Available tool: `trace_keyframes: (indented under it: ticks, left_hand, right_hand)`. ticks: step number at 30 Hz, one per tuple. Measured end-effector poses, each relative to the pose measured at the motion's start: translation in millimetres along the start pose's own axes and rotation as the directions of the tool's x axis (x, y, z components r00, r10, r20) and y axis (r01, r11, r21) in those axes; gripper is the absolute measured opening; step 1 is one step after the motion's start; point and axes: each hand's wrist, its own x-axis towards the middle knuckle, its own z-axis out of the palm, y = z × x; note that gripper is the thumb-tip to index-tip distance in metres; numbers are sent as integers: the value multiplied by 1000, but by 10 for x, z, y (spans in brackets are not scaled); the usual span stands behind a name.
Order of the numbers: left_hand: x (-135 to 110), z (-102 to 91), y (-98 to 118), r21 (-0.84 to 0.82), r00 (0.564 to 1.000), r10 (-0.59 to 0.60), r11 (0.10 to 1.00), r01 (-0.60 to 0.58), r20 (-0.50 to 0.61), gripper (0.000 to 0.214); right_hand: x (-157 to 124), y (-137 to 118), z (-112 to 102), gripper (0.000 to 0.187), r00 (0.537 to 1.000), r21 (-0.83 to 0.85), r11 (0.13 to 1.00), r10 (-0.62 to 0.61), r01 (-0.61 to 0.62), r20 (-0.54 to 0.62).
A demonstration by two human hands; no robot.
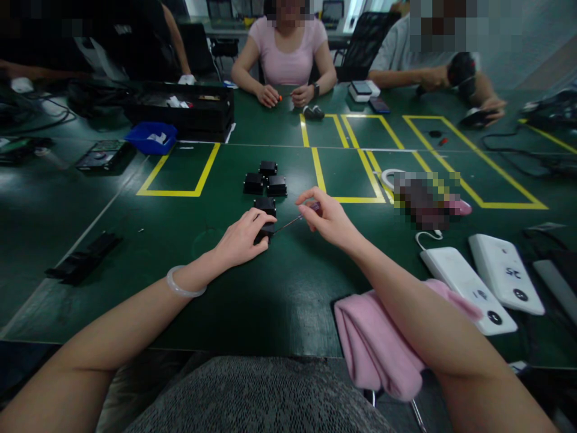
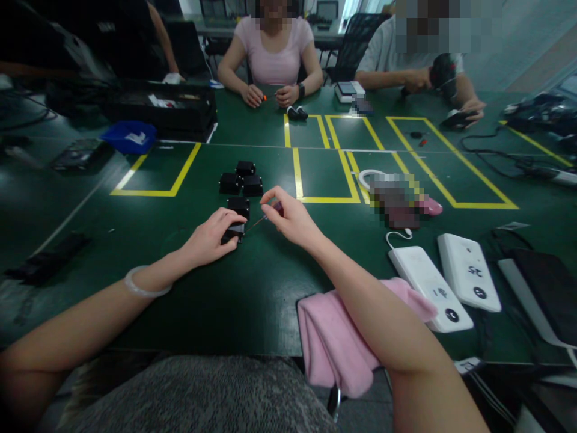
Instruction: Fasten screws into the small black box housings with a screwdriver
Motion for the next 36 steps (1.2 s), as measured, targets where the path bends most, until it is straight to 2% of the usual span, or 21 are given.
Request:
trace_keyframes:
  ticks: [19,23,31,36]
  left_hand:
    - [4,2,14,11,1000,-14,1000,14,2,42]
    - [-2,-4,9,5,1000,-12,1000,12,6,42]
    - [-4,-6,6,0,1000,-17,1000,17,14,42]
    - [-4,-13,16,2,1000,-25,1000,25,18,41]
  right_hand:
    - [3,-7,20,6,1000,4,1000,-31,31,-4]
    - [5,6,21,19,1000,-8,1000,21,-21,5]
    - [-4,2,33,6,997,-55,997,-55,52,-52]
    - [-5,9,21,20,999,-52,998,-20,18,-37]
